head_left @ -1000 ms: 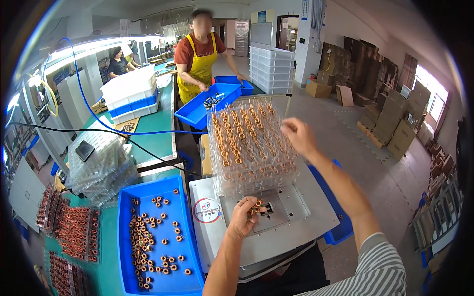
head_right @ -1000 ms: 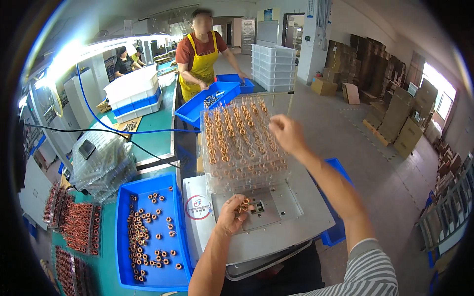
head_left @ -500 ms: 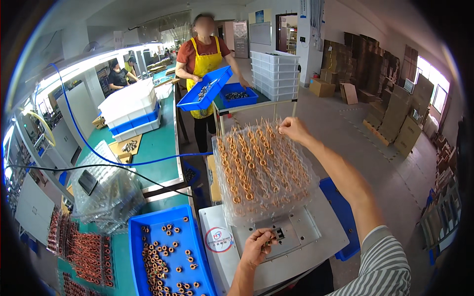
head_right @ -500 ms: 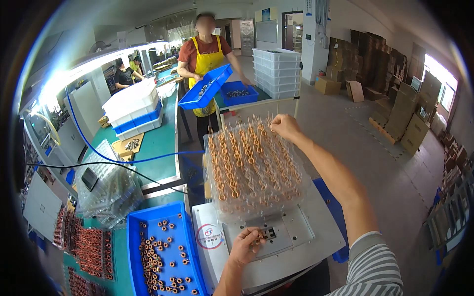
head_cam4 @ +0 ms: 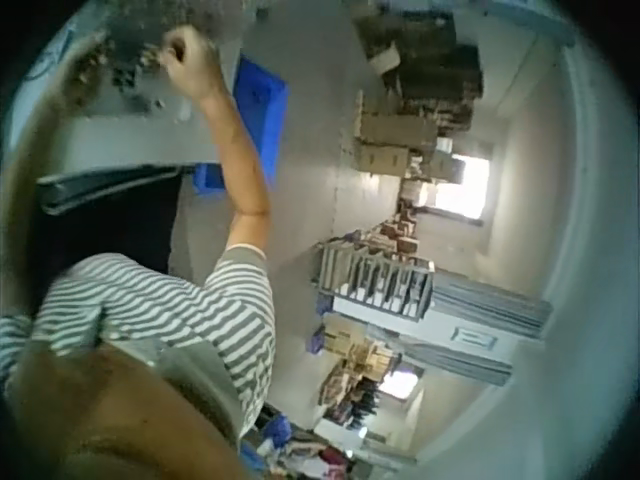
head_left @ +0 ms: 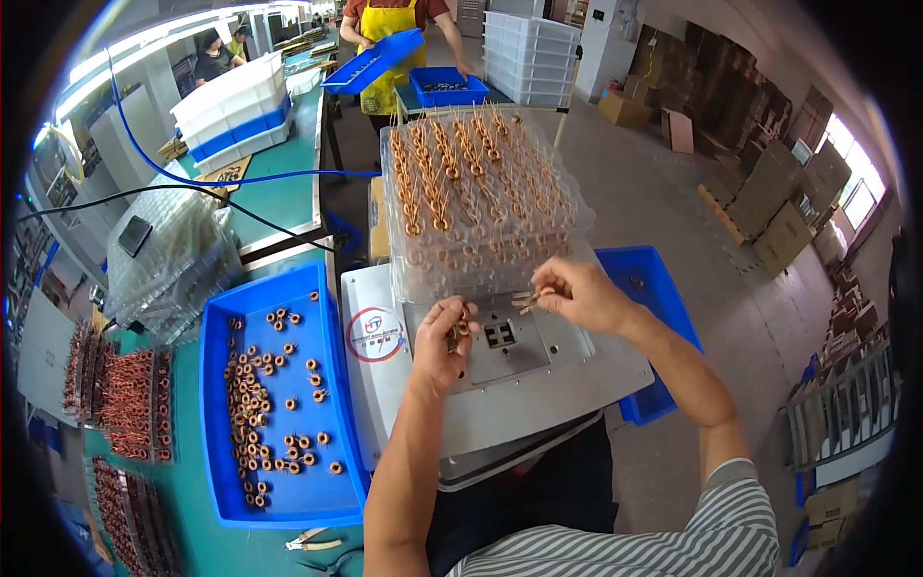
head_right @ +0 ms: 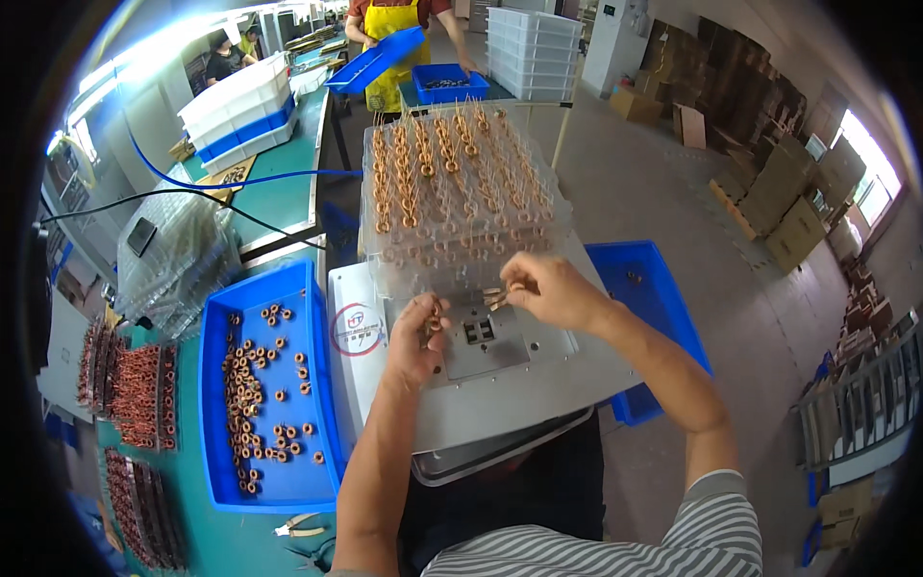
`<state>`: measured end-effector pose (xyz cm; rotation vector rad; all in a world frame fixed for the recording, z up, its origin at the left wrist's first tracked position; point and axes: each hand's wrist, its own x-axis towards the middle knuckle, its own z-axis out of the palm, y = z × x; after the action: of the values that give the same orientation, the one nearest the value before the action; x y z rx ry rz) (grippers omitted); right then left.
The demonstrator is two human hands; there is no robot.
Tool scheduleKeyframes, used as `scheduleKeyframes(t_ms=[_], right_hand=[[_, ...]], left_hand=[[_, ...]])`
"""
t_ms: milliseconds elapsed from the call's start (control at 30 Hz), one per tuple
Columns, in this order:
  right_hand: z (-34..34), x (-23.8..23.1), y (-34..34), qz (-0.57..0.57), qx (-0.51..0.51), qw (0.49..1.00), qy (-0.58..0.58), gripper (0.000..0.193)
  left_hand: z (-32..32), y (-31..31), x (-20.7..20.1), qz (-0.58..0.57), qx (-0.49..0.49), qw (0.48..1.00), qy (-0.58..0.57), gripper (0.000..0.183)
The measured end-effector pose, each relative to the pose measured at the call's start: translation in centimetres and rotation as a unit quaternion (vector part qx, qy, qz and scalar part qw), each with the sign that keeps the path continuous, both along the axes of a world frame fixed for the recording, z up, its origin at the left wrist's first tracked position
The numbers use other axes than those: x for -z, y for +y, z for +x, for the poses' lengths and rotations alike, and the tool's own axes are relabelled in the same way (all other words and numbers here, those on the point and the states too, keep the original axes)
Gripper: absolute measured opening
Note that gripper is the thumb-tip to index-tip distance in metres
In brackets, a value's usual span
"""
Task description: The person takes toroidal coils from a transparent tray, inserts them into a machine to trim their wire leads, and gathers the processed coils in hand.
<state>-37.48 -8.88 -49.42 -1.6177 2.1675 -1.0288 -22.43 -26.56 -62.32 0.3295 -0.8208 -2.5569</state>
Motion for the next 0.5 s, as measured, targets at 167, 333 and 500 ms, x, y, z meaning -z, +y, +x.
scheduleKeyframes(t_ms=[167, 333, 500], right_hand=[[1.0, 4.5, -0.5, 0.033, -0.044, 0.996, 0.068, 0.016], [1.2, 6.4, -1.8, 0.046, -0.064, 0.994, 0.08, 0.014], [0.6, 7.5, -3.1, 0.092, -0.094, 0.985, 0.112, 0.013]], left_hand=[[0.8, 0.3, 0.5, 0.036, -0.019, 0.999, 0.003, 0.016], [1.3, 0.7, 0.2, 0.004, -0.019, 1.0, -0.019, 0.019], [1.4, 0.5, -0.1, 0.017, -0.019, 0.999, -0.033, 0.02]])
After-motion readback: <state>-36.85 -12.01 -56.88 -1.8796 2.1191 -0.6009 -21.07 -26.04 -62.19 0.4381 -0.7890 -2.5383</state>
